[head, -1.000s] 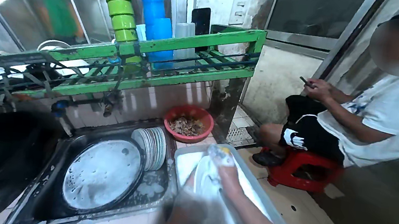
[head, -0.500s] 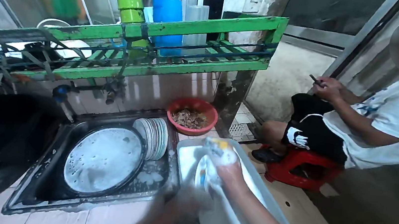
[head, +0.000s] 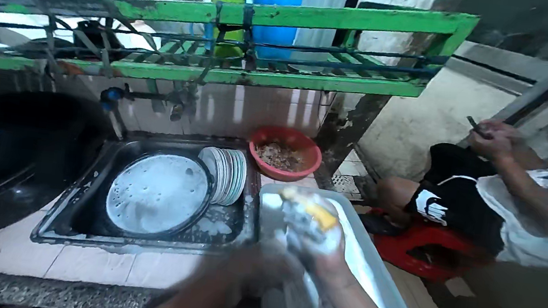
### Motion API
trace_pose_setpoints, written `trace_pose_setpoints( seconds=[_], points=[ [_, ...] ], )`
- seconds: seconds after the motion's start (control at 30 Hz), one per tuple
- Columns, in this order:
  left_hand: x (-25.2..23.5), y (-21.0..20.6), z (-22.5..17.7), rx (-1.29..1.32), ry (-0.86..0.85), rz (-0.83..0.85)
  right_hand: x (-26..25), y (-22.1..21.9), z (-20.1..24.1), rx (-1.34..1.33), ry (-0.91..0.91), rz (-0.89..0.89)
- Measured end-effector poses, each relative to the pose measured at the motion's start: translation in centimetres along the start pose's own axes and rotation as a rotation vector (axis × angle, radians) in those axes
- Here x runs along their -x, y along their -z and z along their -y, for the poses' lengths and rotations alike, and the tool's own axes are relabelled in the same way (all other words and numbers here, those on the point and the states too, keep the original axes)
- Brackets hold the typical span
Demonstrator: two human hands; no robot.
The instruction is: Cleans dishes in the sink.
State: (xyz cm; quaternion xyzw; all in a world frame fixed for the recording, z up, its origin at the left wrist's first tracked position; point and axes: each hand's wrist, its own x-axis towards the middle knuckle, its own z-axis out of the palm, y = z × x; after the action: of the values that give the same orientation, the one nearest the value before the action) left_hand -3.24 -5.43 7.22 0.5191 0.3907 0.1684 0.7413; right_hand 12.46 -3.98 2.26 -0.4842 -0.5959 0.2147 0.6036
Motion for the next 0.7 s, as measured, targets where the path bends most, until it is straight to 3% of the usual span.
trace_pose_setpoints(
  seconds=[0.13,0.17,0.23,0.33,0.37,0.5,0.57,0.7],
  points=[
    [0.8,-0.8,0.1,-0.258,-0.06,-0.055,-2.9,2.5,-2.4,0.236,-0.455,-0.107],
    [0.8,-0.7,0.4,-0.23,-0.056,-0.032,-3.0,2.7,-1.9,0.271,-0.477,-0.105],
    [0.3,-0.7,0.8,-0.065,-0.06,0.022,-1.6,1.9,0.1,0.218,-0.336,-0.068],
    [-0.2,0.0,0.4,0.014,-0.036,0.052,0.1,0.2,1.3,0.038,0.041,0.048],
    [0.2,0.0,-0.1,-0.016,-0.041,0.022,-0.2,0.3,0.7,0.054,0.026,0.028],
    [0.9,-0.3,-0.9,-0.252,0.0,-0.035,-3.0,2.8,-2.0,0.309,-0.394,-0.118],
    [0.5,-0.2,-0.7,-0.202,-0.008,0.042,-2.3,2.5,-0.4,0.264,-0.358,-0.131],
    [-0.4,0.3,0.2,0.059,-0.019,0.071,0.2,0.1,1.7,-0.012,-0.041,-0.012]
  ],
)
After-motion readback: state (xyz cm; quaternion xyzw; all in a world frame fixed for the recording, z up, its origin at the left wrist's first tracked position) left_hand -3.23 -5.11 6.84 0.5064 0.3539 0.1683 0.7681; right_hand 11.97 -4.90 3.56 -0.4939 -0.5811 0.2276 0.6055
